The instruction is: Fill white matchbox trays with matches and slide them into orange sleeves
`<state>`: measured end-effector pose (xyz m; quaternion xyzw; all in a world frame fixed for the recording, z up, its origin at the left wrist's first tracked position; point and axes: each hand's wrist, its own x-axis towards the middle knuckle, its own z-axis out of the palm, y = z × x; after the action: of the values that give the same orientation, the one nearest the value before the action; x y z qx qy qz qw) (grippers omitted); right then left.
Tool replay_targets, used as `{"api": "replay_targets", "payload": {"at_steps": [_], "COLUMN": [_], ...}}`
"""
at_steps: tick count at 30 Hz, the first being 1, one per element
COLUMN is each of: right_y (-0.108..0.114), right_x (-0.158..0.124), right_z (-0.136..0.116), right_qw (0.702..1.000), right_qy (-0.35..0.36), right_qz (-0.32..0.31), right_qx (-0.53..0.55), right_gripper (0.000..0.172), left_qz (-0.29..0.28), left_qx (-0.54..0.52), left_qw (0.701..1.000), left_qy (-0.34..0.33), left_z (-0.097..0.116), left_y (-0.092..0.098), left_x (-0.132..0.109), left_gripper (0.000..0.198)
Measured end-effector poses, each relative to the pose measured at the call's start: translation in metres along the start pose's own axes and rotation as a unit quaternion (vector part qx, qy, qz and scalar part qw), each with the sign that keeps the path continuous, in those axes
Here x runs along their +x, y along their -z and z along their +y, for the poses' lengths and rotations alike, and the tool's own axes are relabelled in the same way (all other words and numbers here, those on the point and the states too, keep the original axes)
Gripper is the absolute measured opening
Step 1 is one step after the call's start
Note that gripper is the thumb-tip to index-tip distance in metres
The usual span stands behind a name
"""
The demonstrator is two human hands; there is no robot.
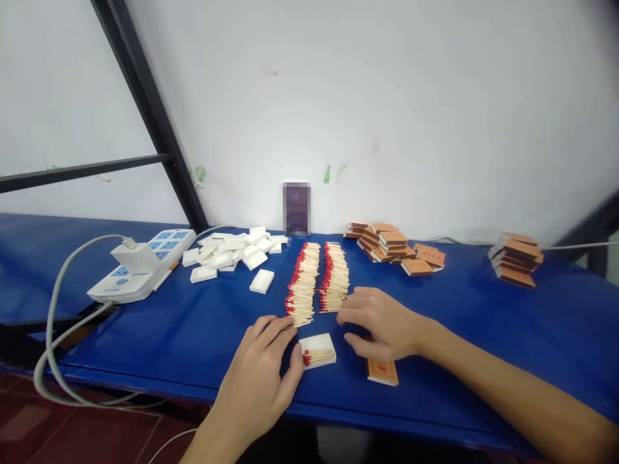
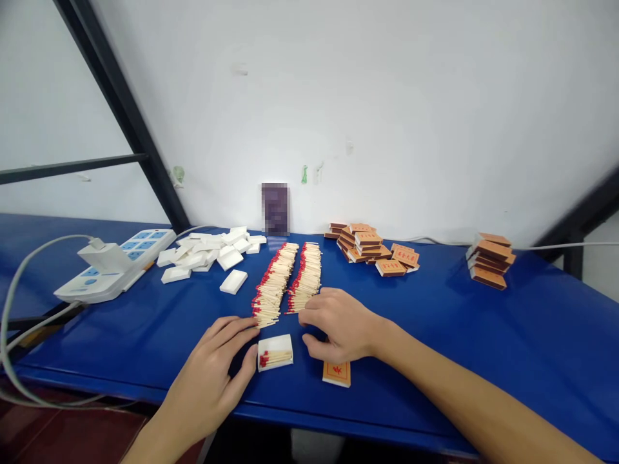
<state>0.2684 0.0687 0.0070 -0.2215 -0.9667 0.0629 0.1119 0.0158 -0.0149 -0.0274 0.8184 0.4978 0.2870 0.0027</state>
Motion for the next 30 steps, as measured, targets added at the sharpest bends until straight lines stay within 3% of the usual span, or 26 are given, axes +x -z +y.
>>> {"api": "replay_targets", "payload": {"at_steps": [4, 10, 15, 22, 26, 30], "right_y": [0.001, -0.003, -0.014, -0.015, -0.008, -0.007], "right_x": [0.000, 0.007, 0.012, 0.012, 0.007, 0.003], "right_z": [-0.005, -0.027, -0.041, -0.021, -0.007, 0.001], "right_qw": [1.000, 0.988, 0.980, 0.982, 0.984, 0.981], "right_qy": [0.021, 0.101, 0.137, 0.101, 0.081, 0.077], "right_qz": [0.013, 0.105, 0.121, 0.122, 0.137, 0.178], "right_qx": [0.010, -0.055, -0.077, -0.100, -0.076, -0.022], "right_gripper": [0.019, 0.021, 0.023, 0.032, 0.042, 0.040], "left_qz": [0.020, -0.029, -0.051, -0.007, -0.026, -0.043], "left_qx": [0.033, 0.010, 0.014, -0.005, -0.008, 0.002], "left_qw": [0.999, 0.999, 0.998, 0.997, 0.998, 0.999], "left_qy": [-0.025, -0.021, -0.040, -0.078, -0.056, -0.022], "left_z": [0.001, -0.002, -0.003, -0.011, -0.011, -0.007], "left_y": [0.000, 0.004, 0.006, 0.005, 0.006, 0.007], "left_x": [-0.002, -0.002, -0.001, -0.003, -0.006, -0.007], "left_gripper": [0.033, 0.043, 0.043, 0.037, 0.039, 0.045]}}
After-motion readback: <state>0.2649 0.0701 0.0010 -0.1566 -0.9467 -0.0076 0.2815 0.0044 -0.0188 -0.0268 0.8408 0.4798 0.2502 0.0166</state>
